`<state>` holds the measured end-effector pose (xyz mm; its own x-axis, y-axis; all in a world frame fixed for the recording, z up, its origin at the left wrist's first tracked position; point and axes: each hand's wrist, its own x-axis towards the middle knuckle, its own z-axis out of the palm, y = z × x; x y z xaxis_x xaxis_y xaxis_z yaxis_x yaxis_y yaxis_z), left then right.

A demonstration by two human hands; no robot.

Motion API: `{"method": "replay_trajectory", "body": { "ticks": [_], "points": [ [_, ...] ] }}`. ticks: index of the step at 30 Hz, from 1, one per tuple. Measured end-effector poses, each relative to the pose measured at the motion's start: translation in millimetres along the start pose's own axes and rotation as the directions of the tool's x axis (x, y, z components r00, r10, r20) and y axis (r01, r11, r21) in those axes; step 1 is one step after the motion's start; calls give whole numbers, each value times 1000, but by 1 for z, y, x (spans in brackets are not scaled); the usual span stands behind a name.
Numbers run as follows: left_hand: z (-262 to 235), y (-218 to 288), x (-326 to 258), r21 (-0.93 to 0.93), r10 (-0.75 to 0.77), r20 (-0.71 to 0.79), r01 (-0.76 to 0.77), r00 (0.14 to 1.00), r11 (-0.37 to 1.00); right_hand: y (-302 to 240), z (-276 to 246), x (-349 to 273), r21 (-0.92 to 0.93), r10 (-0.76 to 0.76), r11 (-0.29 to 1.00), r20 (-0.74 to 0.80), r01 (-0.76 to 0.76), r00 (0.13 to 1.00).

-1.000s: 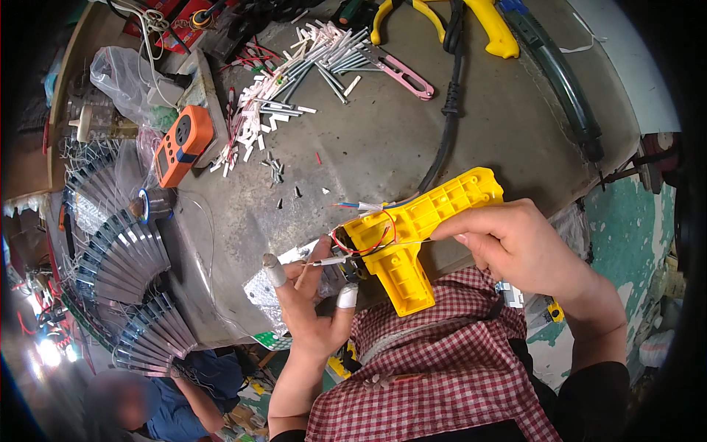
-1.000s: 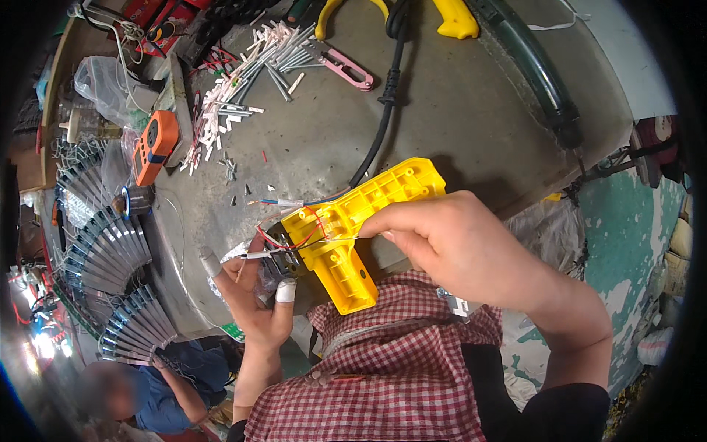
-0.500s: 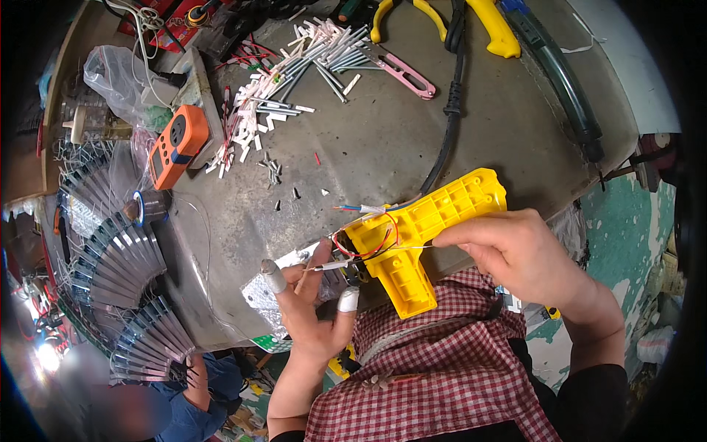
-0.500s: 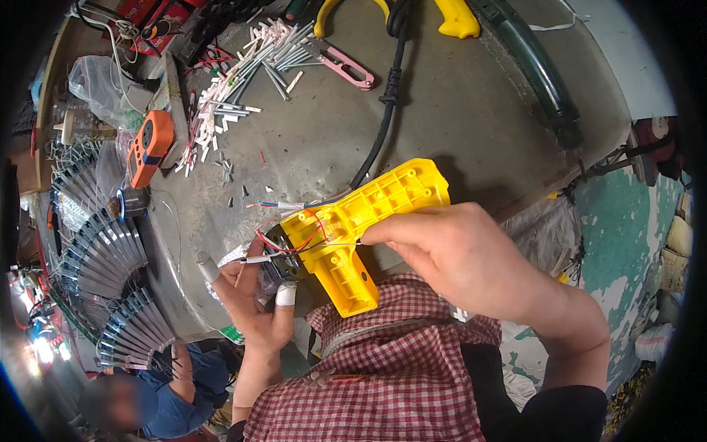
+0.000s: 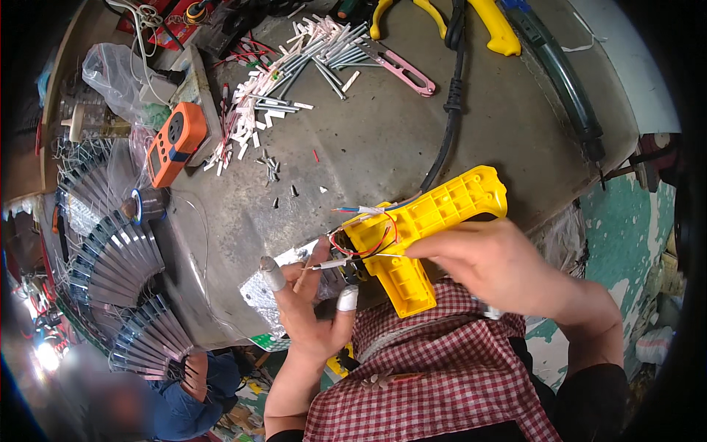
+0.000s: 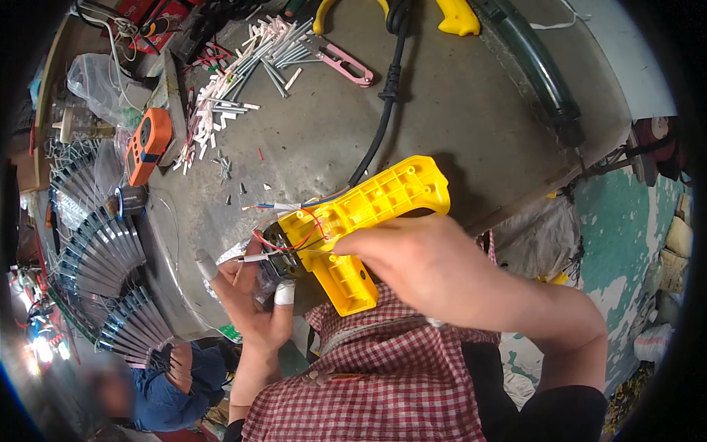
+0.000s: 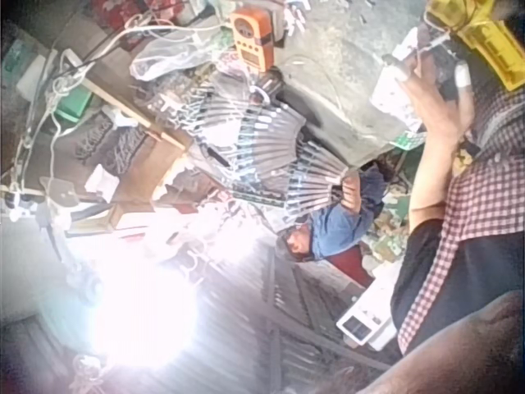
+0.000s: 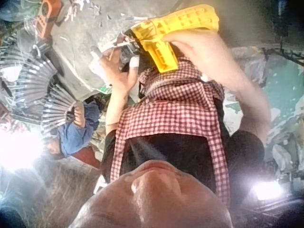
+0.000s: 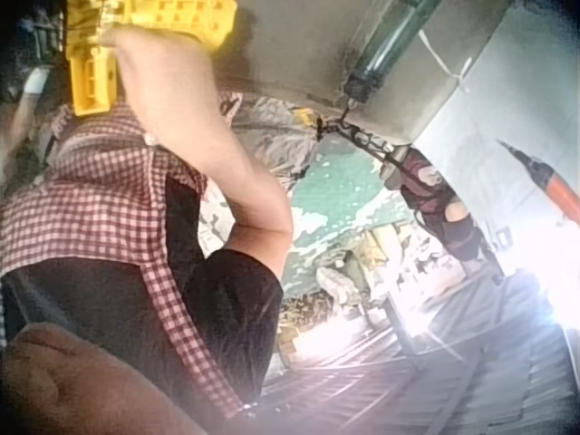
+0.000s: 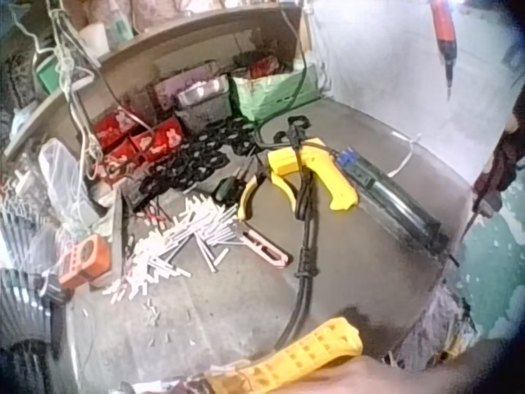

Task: Assembling a yellow handheld hardware device by installing internal wiring and components into a plastic housing.

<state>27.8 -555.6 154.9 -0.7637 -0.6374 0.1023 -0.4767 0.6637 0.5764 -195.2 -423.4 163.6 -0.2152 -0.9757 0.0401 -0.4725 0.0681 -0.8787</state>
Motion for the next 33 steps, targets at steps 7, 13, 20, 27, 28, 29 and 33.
{"method": "replay_trajectory", "body": {
  "ticks": [7, 13, 20, 27, 28, 29, 33],
  "points": [
    [1, 5, 16, 153, 88, -17, -85, 996, 985, -24, 13, 11, -356, -87, 922, 188, 151, 978],
    [5, -1, 24, 222, 179, -53, -163, 982, 961, -27, 17, 23, -448, -66, 884, 168, 136, 984],
    [-3, -2, 39, 146, 170, -81, -157, 982, 977, -41, 36, 45, -831, -204, 485, 197, 274, 959],
    [-7, -8, 50, 146, 96, -77, -84, 992, 986, -34, 40, 55, -800, -284, 471, 261, 371, 923],
    [-7, -7, 51, 142, 105, -78, -93, 991, 985, -33, 42, 56, -806, -288, 459, 263, 374, 921],
    [-7, -6, 52, 140, 117, -78, -105, 990, 985, -31, 43, 59, -808, -289, 440, 284, 391, 914],
    [-6, -6, 49, 124, 129, -114, -115, 985, 986, -38, 41, 59, -835, -224, 346, 369, 428, 902]
  ]
}}
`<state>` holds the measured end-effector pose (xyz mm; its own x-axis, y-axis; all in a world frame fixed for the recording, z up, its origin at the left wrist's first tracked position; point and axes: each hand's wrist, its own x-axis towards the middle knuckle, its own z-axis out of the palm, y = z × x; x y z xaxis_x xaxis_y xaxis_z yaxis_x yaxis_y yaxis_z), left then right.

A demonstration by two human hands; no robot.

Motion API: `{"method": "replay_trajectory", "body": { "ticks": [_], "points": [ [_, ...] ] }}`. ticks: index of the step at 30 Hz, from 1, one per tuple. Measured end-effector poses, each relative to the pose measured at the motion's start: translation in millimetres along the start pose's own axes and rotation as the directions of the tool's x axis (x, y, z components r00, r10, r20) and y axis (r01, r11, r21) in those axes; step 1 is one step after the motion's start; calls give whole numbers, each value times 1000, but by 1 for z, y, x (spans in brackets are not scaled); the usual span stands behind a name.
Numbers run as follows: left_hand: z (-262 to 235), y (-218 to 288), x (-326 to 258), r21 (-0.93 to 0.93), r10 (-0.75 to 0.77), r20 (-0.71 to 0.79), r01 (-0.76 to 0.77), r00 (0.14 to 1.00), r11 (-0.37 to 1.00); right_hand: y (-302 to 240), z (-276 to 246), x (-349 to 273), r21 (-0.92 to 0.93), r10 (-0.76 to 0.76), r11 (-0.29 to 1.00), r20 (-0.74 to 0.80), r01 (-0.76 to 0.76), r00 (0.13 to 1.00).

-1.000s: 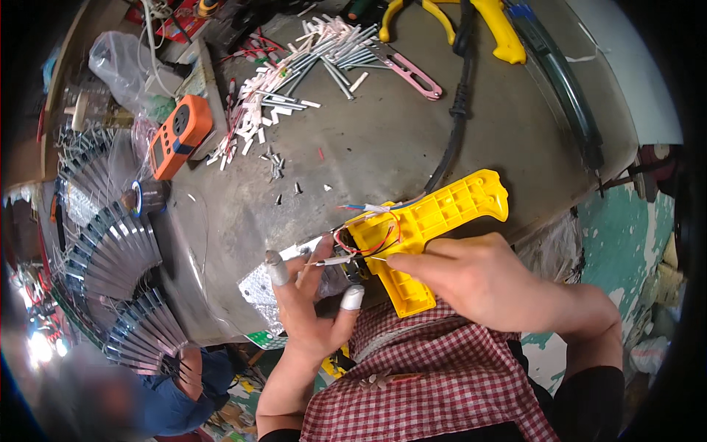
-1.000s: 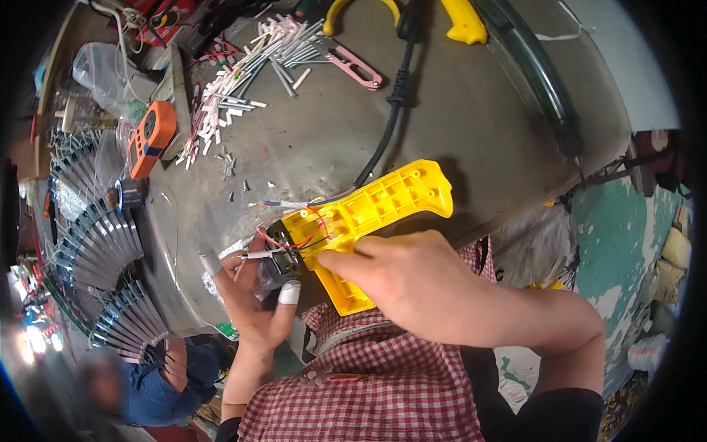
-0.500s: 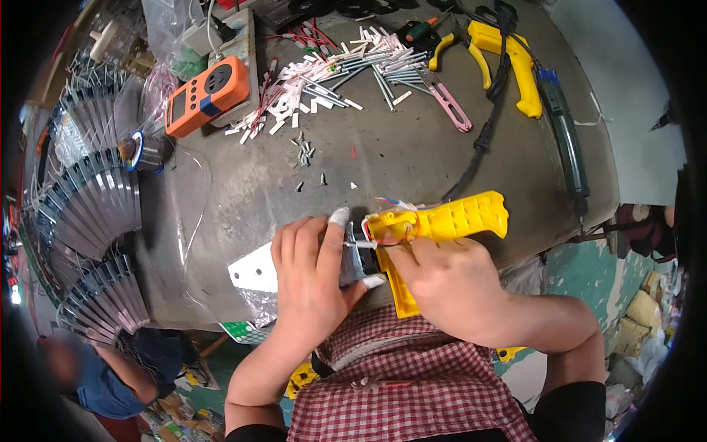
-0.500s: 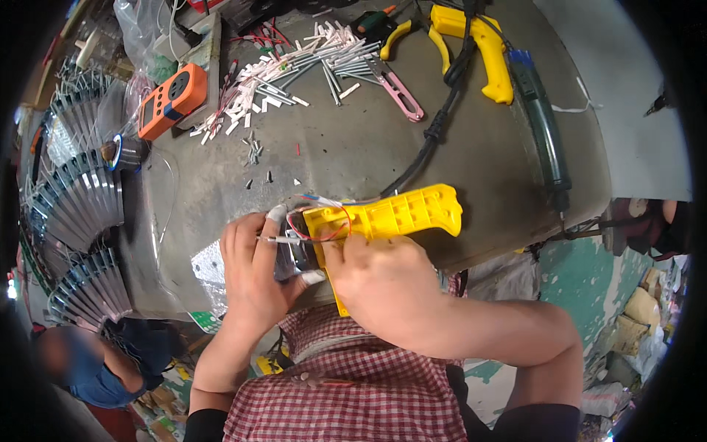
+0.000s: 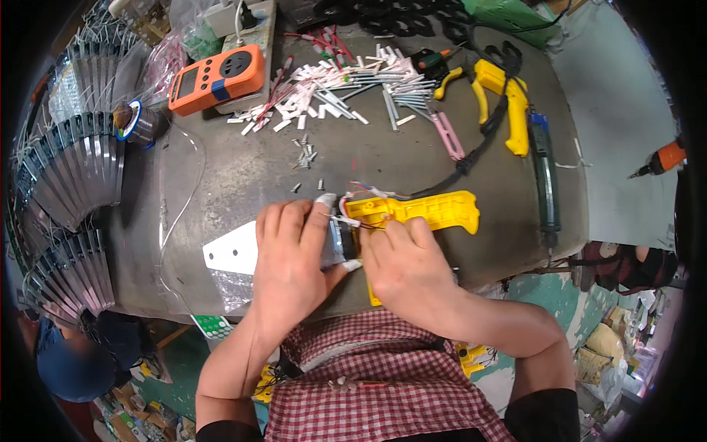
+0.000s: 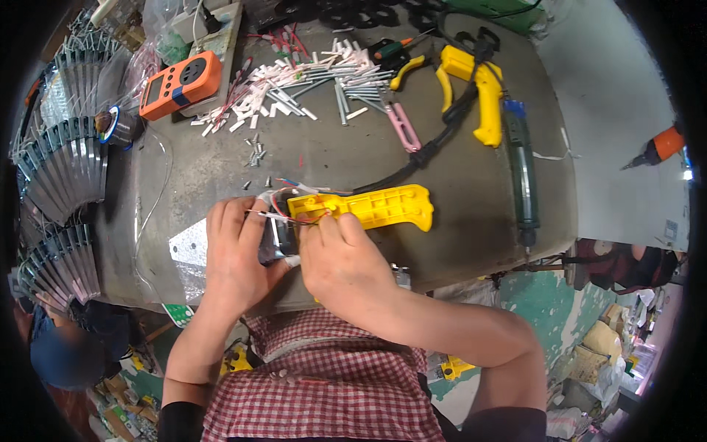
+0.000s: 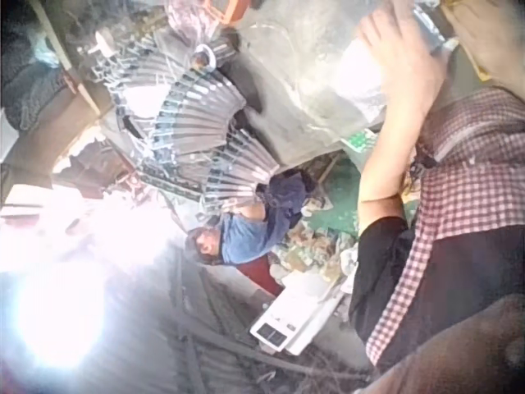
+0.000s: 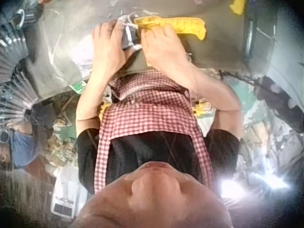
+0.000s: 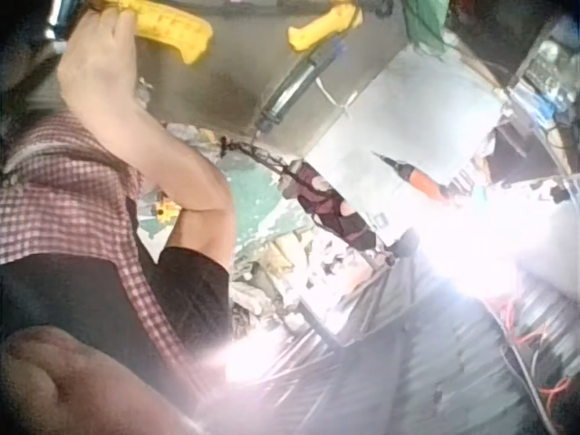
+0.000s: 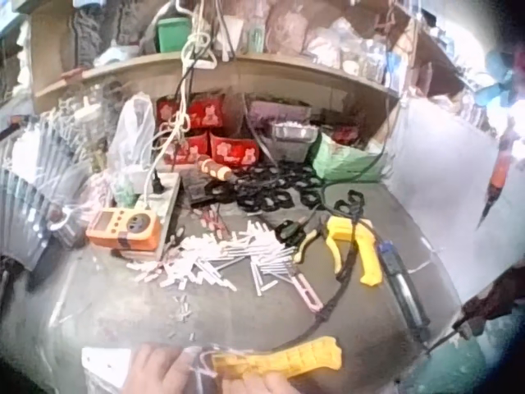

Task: Assembling a yellow handheld hardware device by installing internal wiring and components into a plastic housing.

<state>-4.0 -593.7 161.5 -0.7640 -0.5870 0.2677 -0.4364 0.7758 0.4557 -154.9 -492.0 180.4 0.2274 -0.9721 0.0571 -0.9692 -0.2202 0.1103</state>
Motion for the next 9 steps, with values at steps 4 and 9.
{"method": "replay_trajectory", "body": {
  "ticks": [4, 9],
  "points": [
    [-2, 0, -5, -22, -82, -24, 81, 996, 996, 18, -21, -19, 322, 74, 945, -27, -61, 997],
    [6, 4, -31, -95, 350, -37, -352, 936, 931, 47, -20, -96, 620, 240, 699, 268, -358, 933]
  ]
}}
